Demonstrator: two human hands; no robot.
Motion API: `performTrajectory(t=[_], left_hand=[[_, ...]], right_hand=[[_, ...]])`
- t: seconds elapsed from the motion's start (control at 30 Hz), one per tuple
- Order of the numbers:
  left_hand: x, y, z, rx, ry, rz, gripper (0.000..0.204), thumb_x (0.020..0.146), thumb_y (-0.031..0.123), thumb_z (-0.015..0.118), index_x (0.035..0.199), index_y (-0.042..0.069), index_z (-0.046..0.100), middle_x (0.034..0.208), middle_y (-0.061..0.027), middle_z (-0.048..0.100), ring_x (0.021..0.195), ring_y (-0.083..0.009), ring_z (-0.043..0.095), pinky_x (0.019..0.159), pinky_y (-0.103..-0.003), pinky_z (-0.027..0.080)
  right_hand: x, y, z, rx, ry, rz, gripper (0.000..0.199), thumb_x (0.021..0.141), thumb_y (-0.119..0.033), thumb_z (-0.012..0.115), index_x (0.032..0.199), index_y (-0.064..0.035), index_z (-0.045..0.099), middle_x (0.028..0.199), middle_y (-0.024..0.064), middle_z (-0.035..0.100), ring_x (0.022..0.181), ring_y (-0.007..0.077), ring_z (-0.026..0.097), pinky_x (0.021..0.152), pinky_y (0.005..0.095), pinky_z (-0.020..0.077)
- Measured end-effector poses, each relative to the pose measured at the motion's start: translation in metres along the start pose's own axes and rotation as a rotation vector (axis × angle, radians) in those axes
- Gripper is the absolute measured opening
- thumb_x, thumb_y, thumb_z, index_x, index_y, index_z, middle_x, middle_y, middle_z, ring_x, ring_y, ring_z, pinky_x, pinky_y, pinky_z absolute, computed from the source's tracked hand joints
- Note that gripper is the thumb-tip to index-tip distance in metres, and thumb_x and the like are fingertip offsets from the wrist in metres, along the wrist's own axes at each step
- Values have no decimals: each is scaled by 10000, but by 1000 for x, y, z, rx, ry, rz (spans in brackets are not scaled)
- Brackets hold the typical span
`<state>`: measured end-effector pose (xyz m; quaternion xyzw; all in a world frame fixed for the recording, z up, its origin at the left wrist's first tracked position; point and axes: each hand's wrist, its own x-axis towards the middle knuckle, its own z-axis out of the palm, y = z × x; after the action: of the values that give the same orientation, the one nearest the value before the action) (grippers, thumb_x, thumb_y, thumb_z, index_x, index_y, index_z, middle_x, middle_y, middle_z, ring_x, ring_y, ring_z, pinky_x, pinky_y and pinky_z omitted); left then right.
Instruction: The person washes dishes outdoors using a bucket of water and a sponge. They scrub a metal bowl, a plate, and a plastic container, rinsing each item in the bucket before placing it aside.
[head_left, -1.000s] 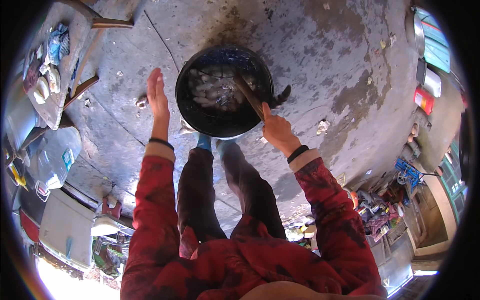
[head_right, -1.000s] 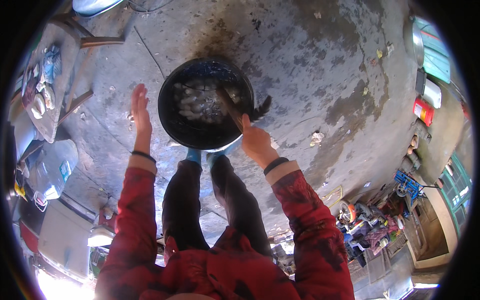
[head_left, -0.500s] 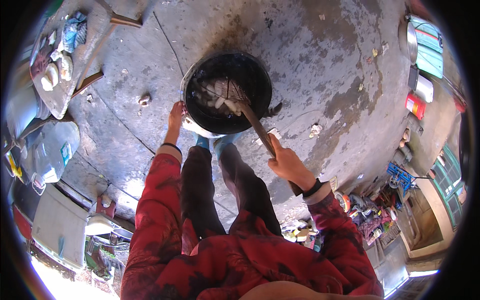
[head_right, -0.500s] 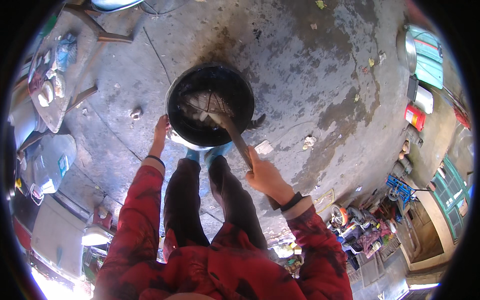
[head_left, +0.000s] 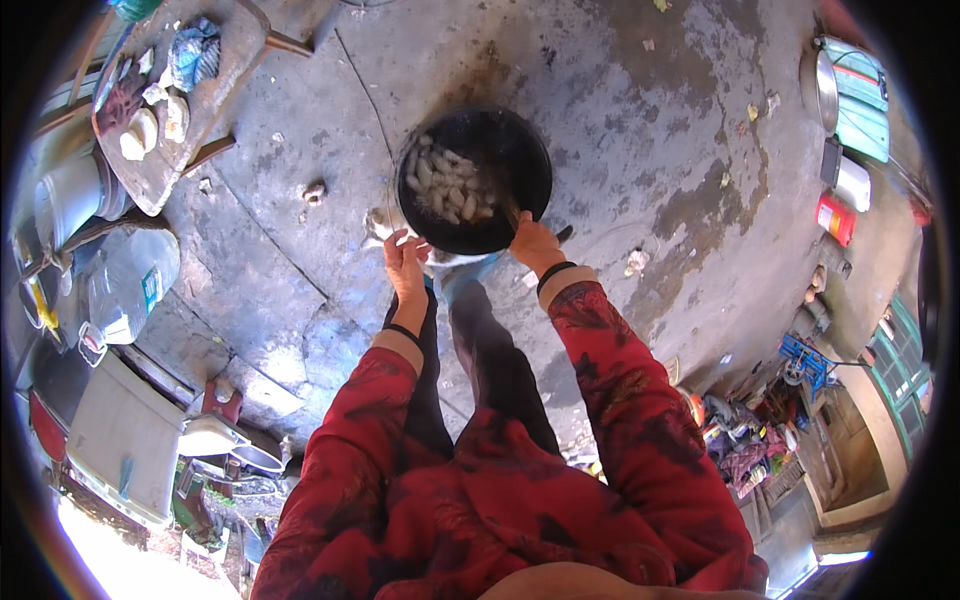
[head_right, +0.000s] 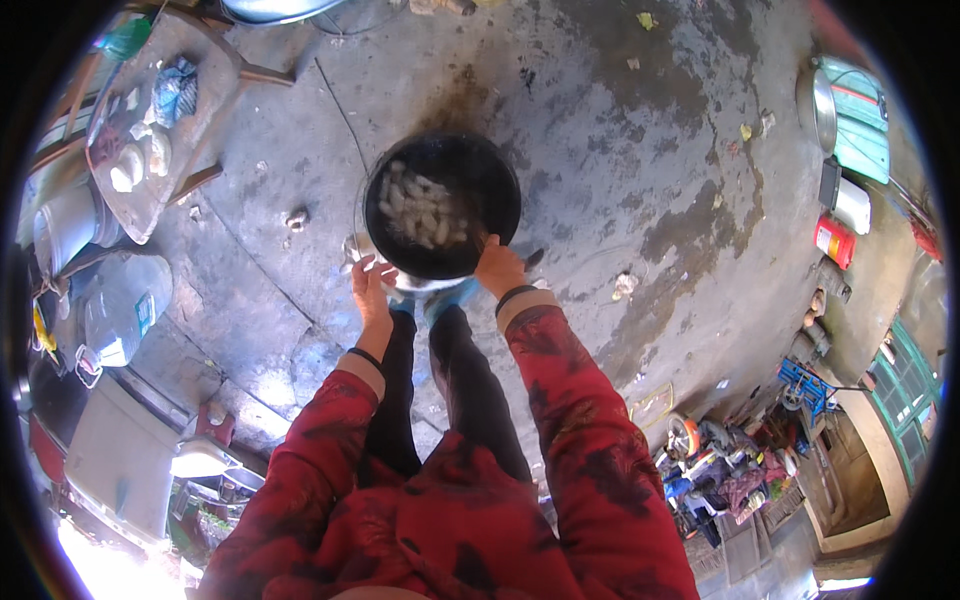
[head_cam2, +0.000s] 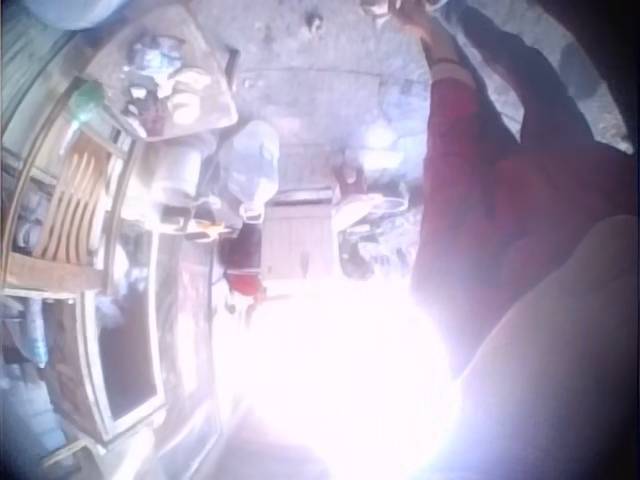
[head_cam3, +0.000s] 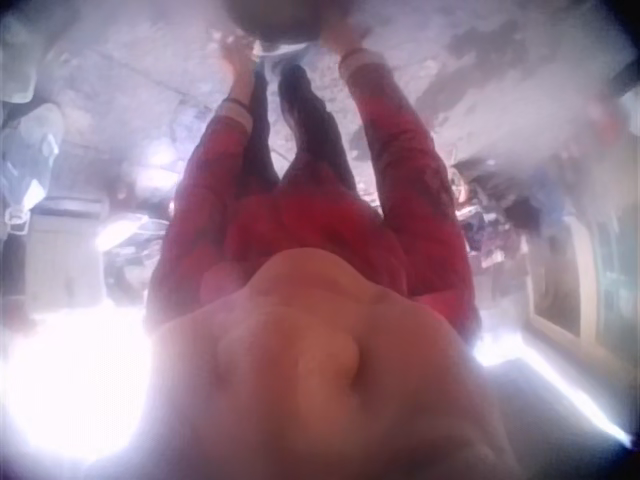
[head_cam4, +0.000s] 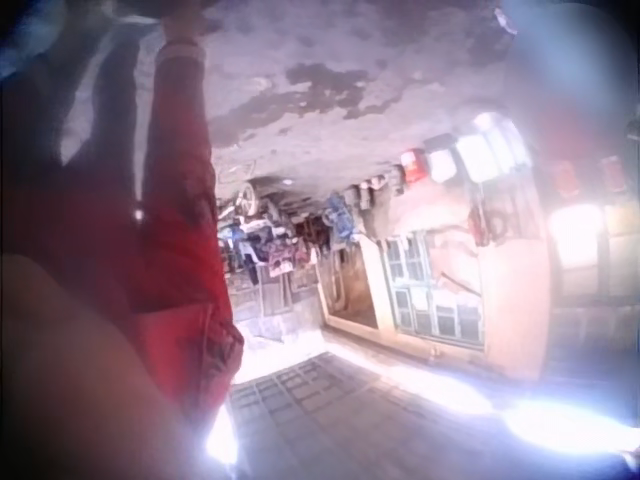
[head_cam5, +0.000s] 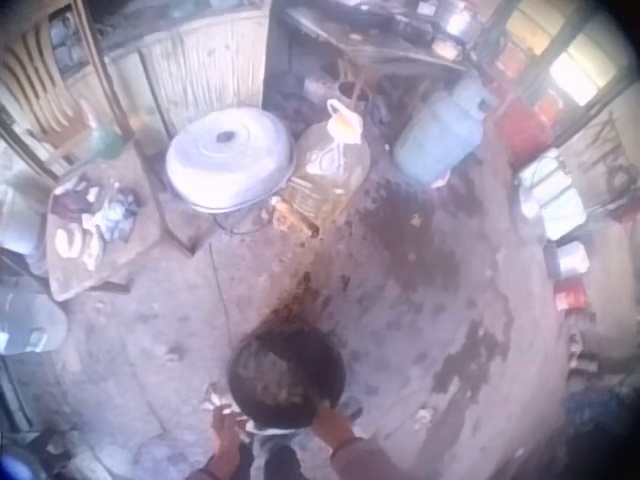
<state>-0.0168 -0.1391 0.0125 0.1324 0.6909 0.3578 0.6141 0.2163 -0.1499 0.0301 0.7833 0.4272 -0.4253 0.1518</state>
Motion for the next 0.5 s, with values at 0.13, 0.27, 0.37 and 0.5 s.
performTrajectory(t=[0.13, 0.27, 0.37, 0.5], left_hand=[[-13, 3, 3, -116, 25, -157, 272, 892, 164, 510, 1147, 69, 487, 878, -130, 632, 722, -202, 619, 658, -293, 492], [-19, -5, 6, -198, -6, -226, 291, 902, 213, 509, 1155, 70, 494, 892, -141, 627, 733, -221, 615, 681, -308, 508], [-25, -11, 7, -201, -26, -214, 277, 916, 244, 509, 1127, 64, 522, 848, -132, 632, 711, -204, 610, 670, -303, 511], [-29, -6, 9, -166, -41, -257, 265, 928, 260, 499, 1090, 53, 534, 806, -117, 631, 684, -191, 604, 652, -301, 507]], right_hand=[[-7, 11, 7, 256, -175, 56, 291, 791, -128, 527, 1048, 0, 477, 790, 245, 623, 698, 365, 639, 623, 486, 509], [-20, 8, -23, 858, -639, 313, 229, 800, -88, 532, 1008, -42, 449, 605, 101, 519, 454, 211, 526, 407, 357, 460], [-57, 13, -45, 1129, -725, 364, 221, 839, -70, 509, 1039, -80, 414, 569, 32, 448, 420, 143, 458, 399, 316, 438], [-104, 25, -69, 1285, -751, 358, 183, 849, -74, 506, 1004, -81, 410, 587, 21, 440, 419, 126, 442, 392, 302, 419]])
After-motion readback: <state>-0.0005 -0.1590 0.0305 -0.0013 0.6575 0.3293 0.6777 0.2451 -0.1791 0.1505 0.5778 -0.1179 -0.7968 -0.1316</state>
